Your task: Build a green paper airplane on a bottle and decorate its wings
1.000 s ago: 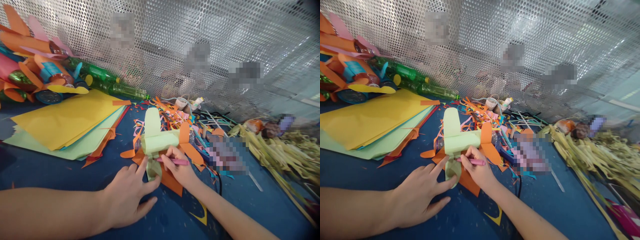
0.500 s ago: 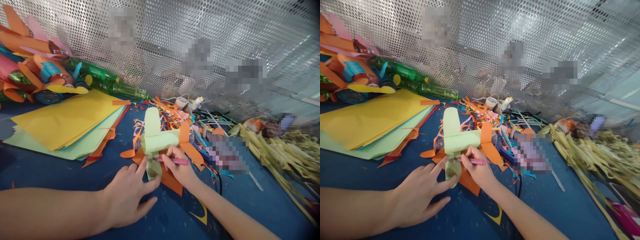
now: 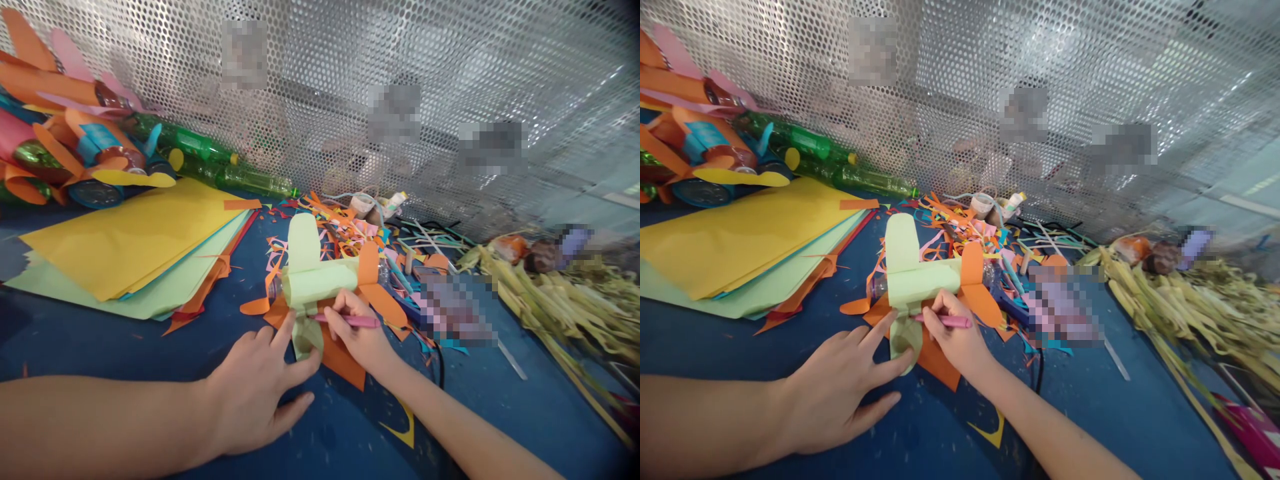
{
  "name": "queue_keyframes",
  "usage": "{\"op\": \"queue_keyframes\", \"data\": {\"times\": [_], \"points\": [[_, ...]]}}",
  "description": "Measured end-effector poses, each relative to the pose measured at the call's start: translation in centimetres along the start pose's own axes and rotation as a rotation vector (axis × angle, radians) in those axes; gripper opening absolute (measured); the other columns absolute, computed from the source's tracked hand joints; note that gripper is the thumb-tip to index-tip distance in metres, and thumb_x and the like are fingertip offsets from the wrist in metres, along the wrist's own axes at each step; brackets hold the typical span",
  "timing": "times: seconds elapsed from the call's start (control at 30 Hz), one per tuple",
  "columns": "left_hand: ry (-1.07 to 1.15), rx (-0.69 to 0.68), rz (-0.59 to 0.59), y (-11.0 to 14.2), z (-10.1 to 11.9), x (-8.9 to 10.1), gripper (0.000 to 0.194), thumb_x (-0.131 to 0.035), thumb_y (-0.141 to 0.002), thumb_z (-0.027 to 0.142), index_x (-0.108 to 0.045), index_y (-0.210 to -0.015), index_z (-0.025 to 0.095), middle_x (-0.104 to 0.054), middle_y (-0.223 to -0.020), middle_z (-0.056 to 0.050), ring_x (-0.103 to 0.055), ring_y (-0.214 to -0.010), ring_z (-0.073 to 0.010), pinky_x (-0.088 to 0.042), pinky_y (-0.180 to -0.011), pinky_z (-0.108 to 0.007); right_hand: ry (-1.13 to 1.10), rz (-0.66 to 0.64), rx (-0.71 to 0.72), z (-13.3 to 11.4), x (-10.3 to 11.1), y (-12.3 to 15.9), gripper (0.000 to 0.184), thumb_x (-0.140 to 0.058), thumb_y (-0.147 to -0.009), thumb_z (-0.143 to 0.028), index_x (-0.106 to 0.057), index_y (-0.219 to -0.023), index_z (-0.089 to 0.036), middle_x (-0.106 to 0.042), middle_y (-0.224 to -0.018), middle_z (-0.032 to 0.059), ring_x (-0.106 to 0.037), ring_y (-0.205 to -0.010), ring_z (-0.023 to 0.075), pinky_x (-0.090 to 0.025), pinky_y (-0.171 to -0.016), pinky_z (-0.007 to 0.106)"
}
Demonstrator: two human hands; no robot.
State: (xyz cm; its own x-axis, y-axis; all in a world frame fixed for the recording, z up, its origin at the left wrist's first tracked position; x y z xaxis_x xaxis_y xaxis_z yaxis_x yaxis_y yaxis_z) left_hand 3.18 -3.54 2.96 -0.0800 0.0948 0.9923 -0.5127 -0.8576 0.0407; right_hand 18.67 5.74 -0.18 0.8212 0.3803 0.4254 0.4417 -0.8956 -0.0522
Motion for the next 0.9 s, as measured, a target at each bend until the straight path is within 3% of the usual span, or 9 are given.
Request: {"op": "queue_keyframes", "data": {"times": [0.37,0.9], "points": [[0.004,0.004,0.007,0.12,-0.01,-0.22,0.044,-0.038,-0.089,0.044,-0.039,-0.132,0.035,-0.035,-0.138,-0.017,-0.059,-0.085,-0.0297,-0.049,-0.065,-0.045,-0.042,-0.005,-0.003,-0.03,-0.02,-0.02,0.024,-0.049,-0.086,-0.029,-0.037,-0.067,-0.023,-0.046,-0.045,-0.0072,-0.041,-0.042,0.0103,-0.033,-0.045,0.022],[-0.017,-0.005,-0.011,0.05,0.12,-0.08,0.043,-0.036,-0.089,0.042,-0.038,-0.131,0.034,-0.04,-0.134,-0.021,-0.06,-0.082,-0.0312,-0.05,-0.063,-0.046,-0.041,-0.016,0.003,0.16,-0.04,0.05,0.024,-0.05,-0.087,-0.029,-0.037,-0.068,-0.023,-0.048,-0.047,-0.0067,-0.043,-0.044,0.0109,-0.035,-0.047,0.023]]}}
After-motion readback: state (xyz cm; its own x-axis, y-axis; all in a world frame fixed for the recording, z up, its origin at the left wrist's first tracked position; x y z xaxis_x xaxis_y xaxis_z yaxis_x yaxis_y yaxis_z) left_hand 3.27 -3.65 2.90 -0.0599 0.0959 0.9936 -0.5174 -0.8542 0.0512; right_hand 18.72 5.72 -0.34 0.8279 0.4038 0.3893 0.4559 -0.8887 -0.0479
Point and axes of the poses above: each hand's wrist, its own y-axis away from the middle knuckle, its own x-axis out of the back of the hand, z = x × y, the point moved 3 cm from there along -y, towards the middle knuckle
